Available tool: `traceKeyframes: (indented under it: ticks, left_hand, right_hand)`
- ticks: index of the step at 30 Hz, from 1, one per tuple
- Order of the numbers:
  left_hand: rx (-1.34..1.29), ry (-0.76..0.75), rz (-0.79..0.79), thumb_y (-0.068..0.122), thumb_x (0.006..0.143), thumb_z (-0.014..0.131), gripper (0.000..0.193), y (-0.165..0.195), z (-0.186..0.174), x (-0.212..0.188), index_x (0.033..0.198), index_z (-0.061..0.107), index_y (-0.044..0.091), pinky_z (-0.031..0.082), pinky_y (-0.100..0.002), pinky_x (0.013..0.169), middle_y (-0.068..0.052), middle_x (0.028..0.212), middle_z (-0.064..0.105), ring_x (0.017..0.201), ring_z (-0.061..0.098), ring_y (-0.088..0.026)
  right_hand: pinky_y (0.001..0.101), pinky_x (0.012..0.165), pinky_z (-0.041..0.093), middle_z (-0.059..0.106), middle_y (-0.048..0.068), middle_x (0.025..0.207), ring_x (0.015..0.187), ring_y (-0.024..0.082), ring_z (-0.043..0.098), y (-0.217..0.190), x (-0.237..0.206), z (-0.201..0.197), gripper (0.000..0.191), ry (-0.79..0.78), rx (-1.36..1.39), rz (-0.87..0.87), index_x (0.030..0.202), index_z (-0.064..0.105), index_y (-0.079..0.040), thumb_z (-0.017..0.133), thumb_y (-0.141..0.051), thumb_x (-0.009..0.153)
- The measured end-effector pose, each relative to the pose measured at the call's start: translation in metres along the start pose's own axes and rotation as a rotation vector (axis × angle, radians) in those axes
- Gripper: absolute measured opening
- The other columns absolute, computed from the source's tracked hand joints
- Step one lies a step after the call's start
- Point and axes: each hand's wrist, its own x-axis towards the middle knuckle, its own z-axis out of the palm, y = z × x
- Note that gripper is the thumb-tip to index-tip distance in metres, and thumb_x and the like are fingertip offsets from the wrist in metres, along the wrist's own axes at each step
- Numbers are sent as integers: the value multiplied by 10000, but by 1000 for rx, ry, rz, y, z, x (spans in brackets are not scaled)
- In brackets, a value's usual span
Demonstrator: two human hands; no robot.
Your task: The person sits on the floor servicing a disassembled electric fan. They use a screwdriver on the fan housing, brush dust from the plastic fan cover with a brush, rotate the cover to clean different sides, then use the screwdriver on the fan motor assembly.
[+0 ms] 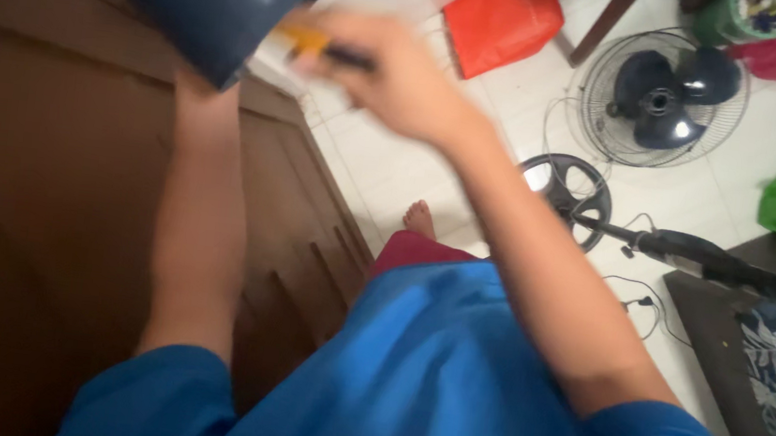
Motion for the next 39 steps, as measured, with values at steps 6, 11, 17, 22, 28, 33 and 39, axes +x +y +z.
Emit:
traceKeyframes:
  ticks: [6, 11, 17, 22, 28, 33, 39]
  left_hand:
    - [-2, -1, -11, 543, 969, 459, 626, 12, -12, 4, 1423, 510, 116, 322, -426, 1105, -53, 1440, 550, 1254, 482, -230]
    - [1, -11, -6, 488, 964, 476, 571, 23, -22, 12, 1385, 532, 105, 338, -413, 1066, -60, 1405, 570, 1209, 503, -222]
    - [4, -17, 2, 420, 959, 497, 506, 38, -27, 16, 1339, 557, 92, 356, -397, 1020, -67, 1363, 594, 1155, 528, -214]
    - [-13, -27, -10, 364, 955, 514, 452, 42, -28, 15, 1301, 579, 81, 372, -384, 982, -73, 1328, 614, 1110, 549, -207]
    - [-57, -39, -10, 297, 950, 535, 388, 45, -20, 14, 1255, 605, 68, 391, -368, 936, -81, 1287, 638, 1056, 573, -198]
    - [-289, -77, -54, 241, 945, 552, 336, 18, -9, 3, 1217, 627, 57, 406, -354, 897, -87, 1252, 658, 1011, 594, -191]
    - [-296, -38, -30, 253, 976, 567, 312, -2, -3, -10, 1227, 621, 75, 419, -343, 914, -55, 1257, 655, 995, 563, -176]
  right_hand:
    - [372, 953, 574, 701, 125, 1296, 1033, 278, 699, -14, -3, -21, 314, -39, -175, -276, 1388, 601, -82, 693, -136, 1092]
    - [383, 1048, 559, 708, 136, 1318, 1174, 320, 701, 2, -2, -12, 376, 38, -131, -264, 1442, 606, -95, 724, -151, 1090]
    - [398, 996, 555, 712, 133, 1260, 1128, 334, 692, -2, -5, -23, 356, -93, -226, -250, 1396, 625, -99, 711, -137, 1052]
    - [437, 908, 547, 709, 163, 1136, 1001, 370, 671, -8, -4, -13, 387, -77, -229, -242, 1430, 621, -114, 717, -158, 1058]
    - [342, 631, 535, 703, 109, 894, 661, 202, 660, 16, -47, -28, 382, -103, -215, 294, 1371, 650, -163, 708, -186, 994]
    - [251, 732, 559, 721, 48, 1080, 817, 93, 654, 48, -88, -20, 356, 310, 64, 182, 1427, 625, -66, 655, -117, 1076]
    - [225, 631, 512, 711, 51, 953, 704, 83, 616, 84, -94, 1, 311, 442, 146, 474, 1325, 690, -35, 669, -143, 1034]
